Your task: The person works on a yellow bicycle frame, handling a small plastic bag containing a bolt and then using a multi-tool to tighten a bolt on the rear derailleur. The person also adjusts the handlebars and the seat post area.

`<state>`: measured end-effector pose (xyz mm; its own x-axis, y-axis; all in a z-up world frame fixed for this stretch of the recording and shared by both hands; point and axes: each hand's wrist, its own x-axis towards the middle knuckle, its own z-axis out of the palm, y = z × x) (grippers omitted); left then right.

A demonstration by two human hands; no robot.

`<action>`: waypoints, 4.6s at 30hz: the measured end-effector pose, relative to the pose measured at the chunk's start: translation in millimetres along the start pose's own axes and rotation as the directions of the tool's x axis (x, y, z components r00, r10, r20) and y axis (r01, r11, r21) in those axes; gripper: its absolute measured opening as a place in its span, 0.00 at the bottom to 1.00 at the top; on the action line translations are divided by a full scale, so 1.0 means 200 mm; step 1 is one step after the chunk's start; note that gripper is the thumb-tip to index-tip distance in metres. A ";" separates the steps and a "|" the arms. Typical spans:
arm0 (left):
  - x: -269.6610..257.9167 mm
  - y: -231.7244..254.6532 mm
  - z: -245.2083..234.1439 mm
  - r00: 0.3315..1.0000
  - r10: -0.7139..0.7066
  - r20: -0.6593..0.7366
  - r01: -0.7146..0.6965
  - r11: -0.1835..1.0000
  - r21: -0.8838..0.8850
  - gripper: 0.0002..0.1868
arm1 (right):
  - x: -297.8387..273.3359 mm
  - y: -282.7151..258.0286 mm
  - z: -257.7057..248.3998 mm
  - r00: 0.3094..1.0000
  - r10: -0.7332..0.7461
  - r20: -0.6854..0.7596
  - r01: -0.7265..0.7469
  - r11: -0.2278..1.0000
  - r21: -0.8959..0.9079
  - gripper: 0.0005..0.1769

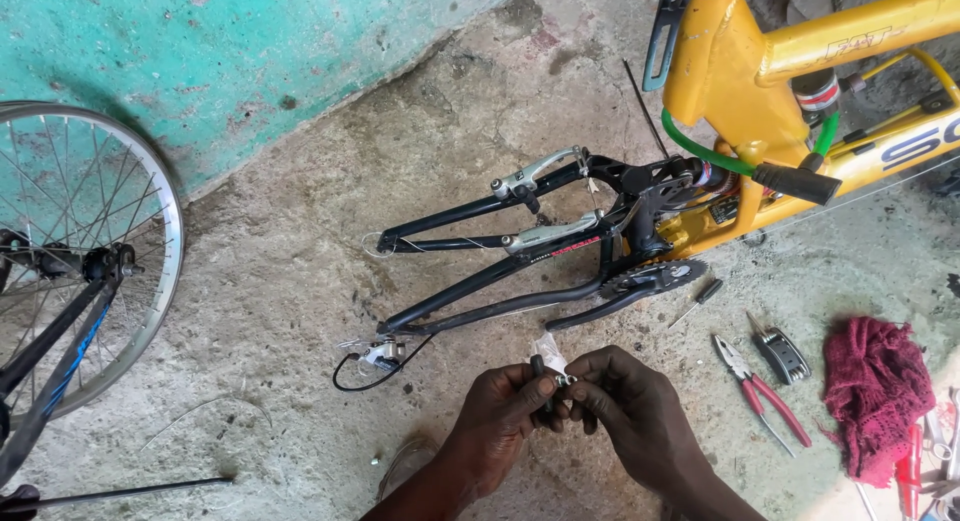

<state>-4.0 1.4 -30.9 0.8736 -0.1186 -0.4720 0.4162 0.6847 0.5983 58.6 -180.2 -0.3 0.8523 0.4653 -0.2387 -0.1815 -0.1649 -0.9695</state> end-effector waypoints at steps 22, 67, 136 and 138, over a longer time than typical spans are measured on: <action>-0.01 0.02 -0.04 0.996 -0.081 0.030 0.075 0.985 0.153 0.11 | -0.02 -0.04 0.00 0.966 -0.248 0.065 0.256 0.920 -0.297 0.04; -0.28 -0.06 -1.06 0.944 0.289 -0.157 0.128 0.117 0.985 0.10 | 0.35 1.10 -0.51 0.961 -0.225 -0.162 0.035 0.678 -0.734 0.11; 0.05 0.46 0.17 0.809 0.560 0.176 -0.478 0.455 0.751 0.07 | 0.23 -0.11 0.09 0.996 0.061 -0.069 -0.034 0.938 0.345 0.12; 0.04 0.49 0.20 0.747 0.627 0.221 -0.520 0.344 0.782 0.07 | 0.25 -0.12 0.09 0.993 0.025 -0.111 0.015 0.937 0.348 0.10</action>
<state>53.3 37.6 50.2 0.9693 0.1815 0.1660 -0.1144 -0.2649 0.9575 96.9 -137.7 9.3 0.8967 0.3616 -0.2552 -0.3278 0.1554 -0.9319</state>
